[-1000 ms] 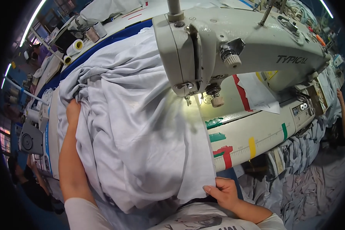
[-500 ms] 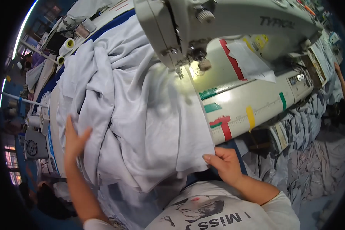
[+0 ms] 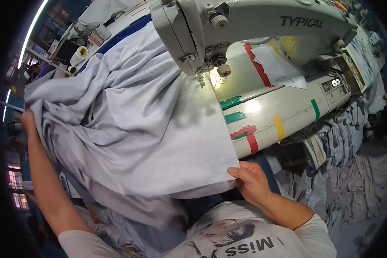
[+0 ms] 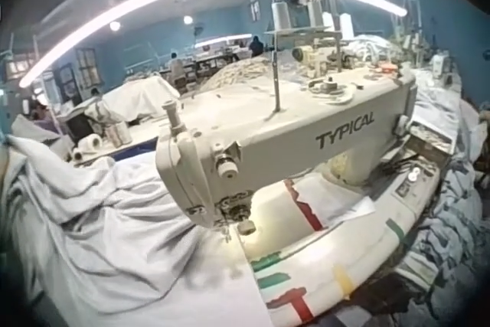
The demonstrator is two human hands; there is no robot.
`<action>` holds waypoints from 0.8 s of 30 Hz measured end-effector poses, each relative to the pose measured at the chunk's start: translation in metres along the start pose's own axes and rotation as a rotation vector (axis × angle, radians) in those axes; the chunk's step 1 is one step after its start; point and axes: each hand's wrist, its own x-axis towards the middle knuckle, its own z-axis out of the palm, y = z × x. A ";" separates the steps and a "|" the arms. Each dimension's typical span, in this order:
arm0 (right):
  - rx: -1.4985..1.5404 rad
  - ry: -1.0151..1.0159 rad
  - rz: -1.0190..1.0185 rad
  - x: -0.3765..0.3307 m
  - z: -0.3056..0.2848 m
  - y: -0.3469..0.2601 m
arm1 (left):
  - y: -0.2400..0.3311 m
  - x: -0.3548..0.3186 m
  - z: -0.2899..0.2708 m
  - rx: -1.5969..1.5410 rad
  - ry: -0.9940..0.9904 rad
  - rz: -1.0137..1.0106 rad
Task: The recorder is using an industrial sewing machine to sew the edges of white fabric to create pillowcases.
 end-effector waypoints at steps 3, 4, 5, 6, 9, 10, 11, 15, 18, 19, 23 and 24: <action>-0.031 0.043 -0.008 0.001 0.000 0.006 | 0.106 -0.069 -0.024 0.107 0.137 0.247; -0.045 0.056 0.001 0.001 0.000 0.008 | 0.150 -0.125 -0.039 -0.064 0.203 0.426; -0.038 0.060 0.003 0.002 -0.001 0.009 | 0.187 -0.203 -0.050 -0.177 0.414 0.757; -0.072 0.066 0.009 0.003 -0.002 0.009 | 0.224 -0.277 -0.069 -0.565 0.216 0.985; -0.106 0.080 0.025 0.004 -0.006 0.009 | 0.266 -0.492 -0.138 -0.925 -0.463 1.295; -0.110 0.085 0.029 0.004 -0.008 0.008 | 0.276 -0.531 -0.165 -0.962 -0.641 1.317; -0.098 0.081 0.033 0.003 -0.010 0.008 | 0.282 -0.557 -0.186 -0.956 -0.682 1.283; -0.303 0.087 0.004 0.000 -0.015 0.006 | 0.280 -0.587 -0.212 -1.014 -0.754 1.339; -0.908 0.139 -0.258 -0.013 -0.021 -0.009 | 0.265 -0.598 -0.216 -1.075 -0.728 1.378; -1.097 0.177 -0.532 -0.018 -0.019 -0.011 | 0.261 -0.600 -0.216 -1.058 -0.752 1.405; -1.546 0.100 -1.042 -0.018 -0.021 -0.030 | 0.249 -0.608 -0.218 -1.045 -0.899 1.454; -1.615 0.027 -1.006 -0.014 -0.020 -0.031 | 0.246 -0.608 -0.218 -1.036 -0.905 1.468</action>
